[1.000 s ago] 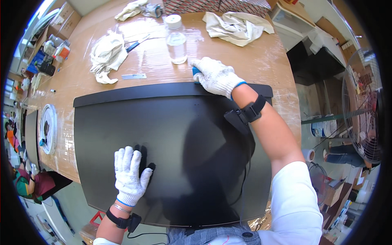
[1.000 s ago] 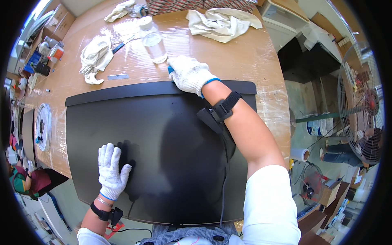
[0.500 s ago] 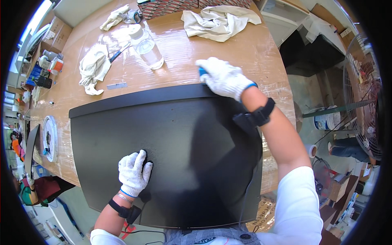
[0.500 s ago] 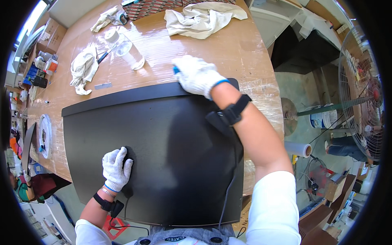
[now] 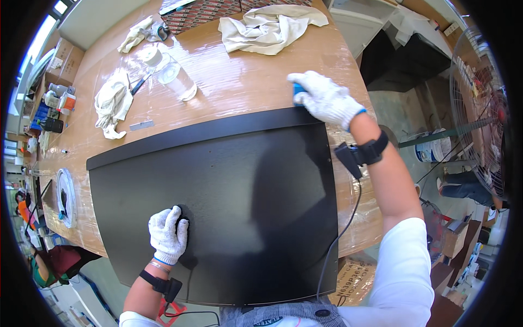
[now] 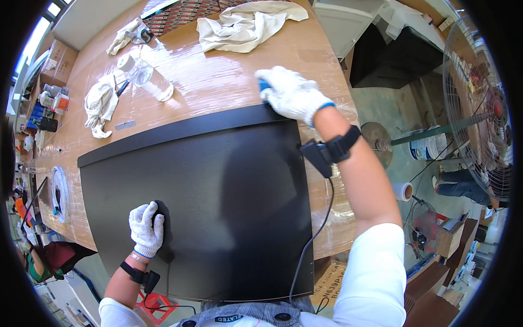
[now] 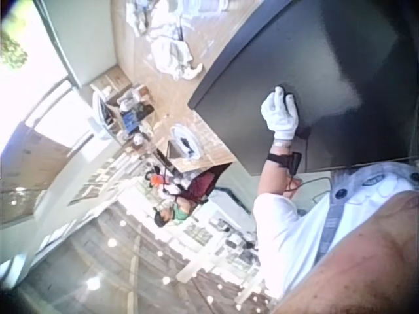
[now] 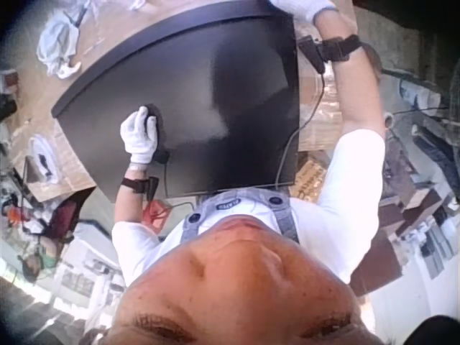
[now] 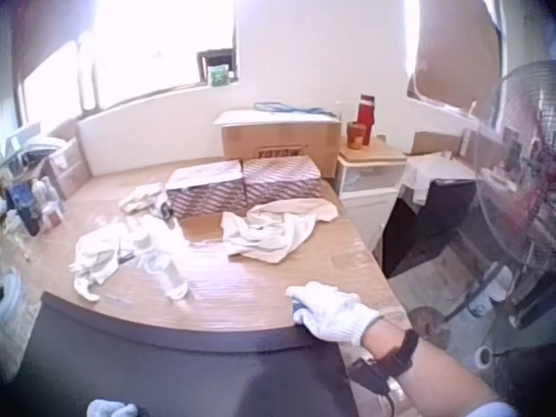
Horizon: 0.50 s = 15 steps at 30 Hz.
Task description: The recorder applies adhesive or sealant along the edge of a black panel using a blue applicator sponge.
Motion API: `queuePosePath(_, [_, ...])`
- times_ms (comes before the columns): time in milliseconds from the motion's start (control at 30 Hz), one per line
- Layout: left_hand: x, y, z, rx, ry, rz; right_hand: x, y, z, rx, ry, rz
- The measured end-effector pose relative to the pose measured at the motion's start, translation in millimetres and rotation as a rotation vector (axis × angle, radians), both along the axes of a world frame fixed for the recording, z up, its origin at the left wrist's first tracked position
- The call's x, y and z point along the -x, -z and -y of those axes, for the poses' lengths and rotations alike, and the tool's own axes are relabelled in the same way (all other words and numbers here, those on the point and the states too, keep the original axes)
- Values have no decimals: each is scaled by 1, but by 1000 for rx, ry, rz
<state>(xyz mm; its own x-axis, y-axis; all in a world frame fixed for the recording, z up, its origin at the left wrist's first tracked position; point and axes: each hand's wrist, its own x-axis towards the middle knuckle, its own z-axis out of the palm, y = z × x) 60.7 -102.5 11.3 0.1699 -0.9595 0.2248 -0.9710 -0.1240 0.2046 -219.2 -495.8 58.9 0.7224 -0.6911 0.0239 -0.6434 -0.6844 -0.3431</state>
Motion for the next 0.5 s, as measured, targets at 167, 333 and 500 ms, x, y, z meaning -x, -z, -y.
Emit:
queuePosePath(167, [-3,2,-5,12,1,-12,0,-7,3,-54,13,-116])
queuePosePath(333, [0,1,-3,2,-5,-3,50,-7,16,-101,132,-194])
queuePosePath(500, [-1,5,-2,13,1,-12,43,3,0,-102,220,68])
